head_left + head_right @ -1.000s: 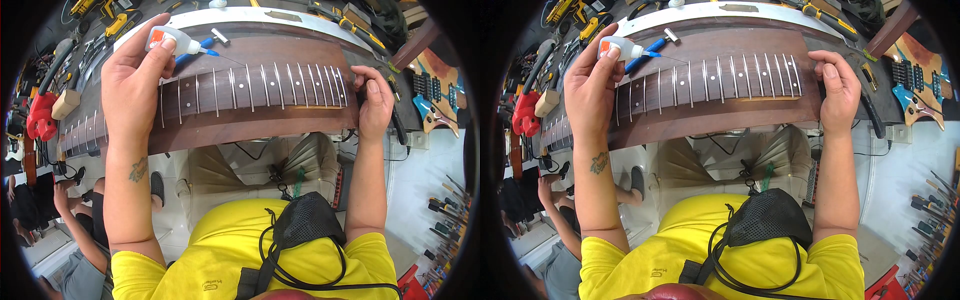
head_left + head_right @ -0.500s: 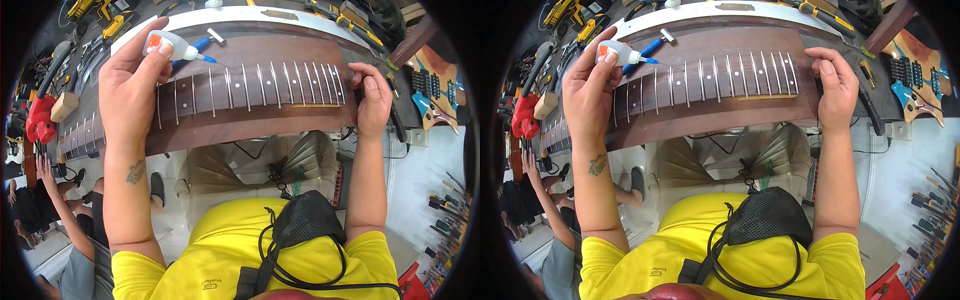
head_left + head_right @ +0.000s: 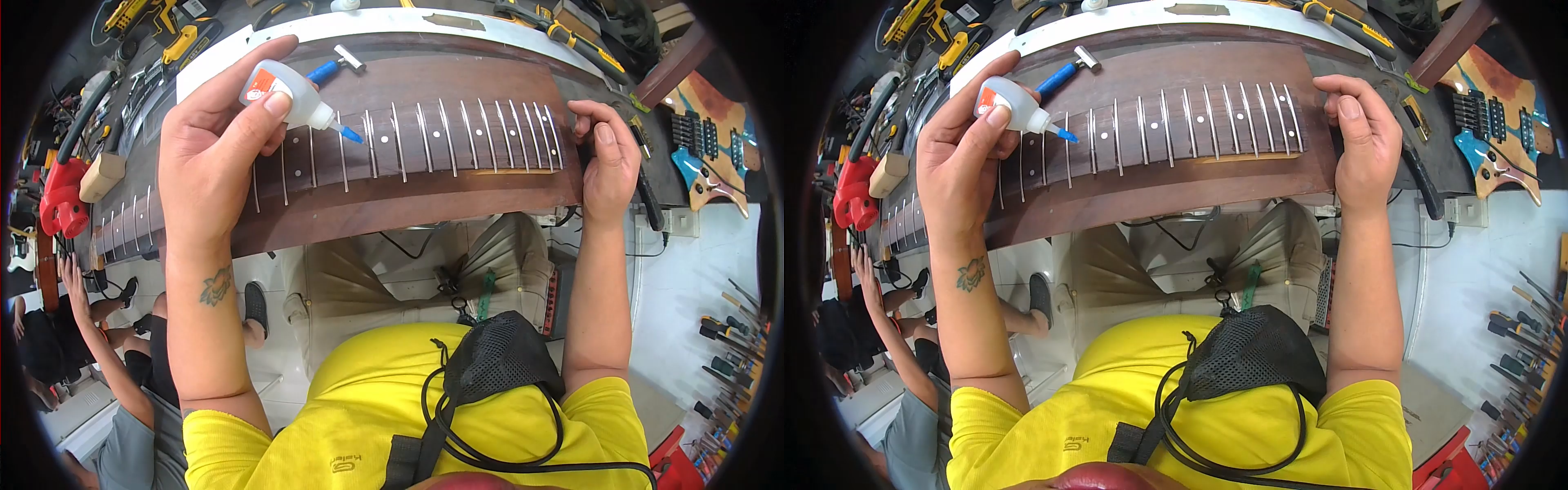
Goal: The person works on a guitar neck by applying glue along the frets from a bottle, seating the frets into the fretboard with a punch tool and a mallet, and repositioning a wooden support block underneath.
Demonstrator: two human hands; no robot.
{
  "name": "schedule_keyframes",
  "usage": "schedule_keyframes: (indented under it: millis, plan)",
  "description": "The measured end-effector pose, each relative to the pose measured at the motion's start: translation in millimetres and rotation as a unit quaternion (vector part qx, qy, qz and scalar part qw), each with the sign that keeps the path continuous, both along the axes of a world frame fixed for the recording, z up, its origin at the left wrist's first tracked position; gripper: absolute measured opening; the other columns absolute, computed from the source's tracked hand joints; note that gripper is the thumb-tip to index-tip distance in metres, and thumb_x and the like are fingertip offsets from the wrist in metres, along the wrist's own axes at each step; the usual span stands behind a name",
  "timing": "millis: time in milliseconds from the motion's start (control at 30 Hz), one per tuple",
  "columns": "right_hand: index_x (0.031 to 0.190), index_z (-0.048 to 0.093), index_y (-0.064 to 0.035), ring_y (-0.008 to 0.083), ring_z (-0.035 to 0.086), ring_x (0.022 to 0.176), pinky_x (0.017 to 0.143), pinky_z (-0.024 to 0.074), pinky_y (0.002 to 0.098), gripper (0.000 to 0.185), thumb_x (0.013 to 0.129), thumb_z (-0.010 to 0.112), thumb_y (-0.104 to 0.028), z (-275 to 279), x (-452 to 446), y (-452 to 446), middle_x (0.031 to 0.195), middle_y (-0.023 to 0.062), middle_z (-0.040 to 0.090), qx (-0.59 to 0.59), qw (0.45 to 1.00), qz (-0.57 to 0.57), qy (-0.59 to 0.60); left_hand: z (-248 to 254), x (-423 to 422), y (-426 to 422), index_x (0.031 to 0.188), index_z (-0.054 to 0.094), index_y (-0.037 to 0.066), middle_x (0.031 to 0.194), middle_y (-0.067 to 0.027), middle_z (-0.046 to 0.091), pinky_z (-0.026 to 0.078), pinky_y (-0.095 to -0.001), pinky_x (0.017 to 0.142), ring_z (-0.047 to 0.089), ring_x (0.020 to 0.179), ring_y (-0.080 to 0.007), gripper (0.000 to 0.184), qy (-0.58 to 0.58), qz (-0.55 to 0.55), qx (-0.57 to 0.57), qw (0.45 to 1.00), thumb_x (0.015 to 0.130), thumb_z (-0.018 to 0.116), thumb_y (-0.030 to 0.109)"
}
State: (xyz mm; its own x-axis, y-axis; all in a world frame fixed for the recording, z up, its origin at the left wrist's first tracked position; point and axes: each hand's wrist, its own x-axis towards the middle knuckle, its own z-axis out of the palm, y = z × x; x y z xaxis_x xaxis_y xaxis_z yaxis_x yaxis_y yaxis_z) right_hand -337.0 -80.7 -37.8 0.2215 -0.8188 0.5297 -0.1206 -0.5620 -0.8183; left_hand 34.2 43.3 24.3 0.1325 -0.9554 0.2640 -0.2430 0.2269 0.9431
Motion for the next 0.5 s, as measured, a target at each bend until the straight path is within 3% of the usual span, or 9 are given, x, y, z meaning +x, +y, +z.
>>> schedule_keyframes:
  millis: [200, 333, 500]
  plan:
    - [0.111, 0.072, 0.0036, 0.0088, 0.051, 0.086, 0.077, 0.0408, 0.0233, 0.035, 0.103, 0.059, -0.028, 1, 0, 1, 0.090, 0.0003, 0.059, -0.001, 1.000, 0.004, -0.004, -1, 8, -9, 0.144, 0.049, -0.014, 0.112, -0.0209, 0.070, 0.043, -0.0209, 0.065, 0.054, 0.075, -0.0097, 0.051, 0.178, 0.015, -0.036, 0.983, 0.098, 0.057, 0.008]
    - [0.111, 0.071, 0.0042, 0.0083, 0.050, 0.085, 0.076, 0.0401, 0.0223, 0.035, 0.103, 0.059, -0.028, 0, -1, 0, 0.090, 0.0001, 0.058, 0.001, 1.000, 0.014, -0.006, 4, 7, -20, 0.134, 0.054, -0.012, 0.110, -0.0235, 0.070, 0.047, -0.0221, 0.067, 0.057, 0.076, -0.0108, 0.041, 0.167, 0.023, 0.014, 0.986, 0.098, 0.057, 0.007]
    - [0.110, 0.071, 0.0050, 0.0085, 0.050, 0.085, 0.077, 0.0405, 0.0223, 0.035, 0.103, 0.059, -0.027, 1, -1, 1, 0.089, 0.0004, 0.057, -0.008, 1.000, 0.015, 0.002, 1, -3, -38, 0.135, 0.055, -0.012, 0.110, -0.0259, 0.071, 0.048, -0.0221, 0.067, 0.065, 0.082, -0.0136, 0.041, 0.190, 0.005, 0.006, 0.982, 0.099, 0.057, 0.007]
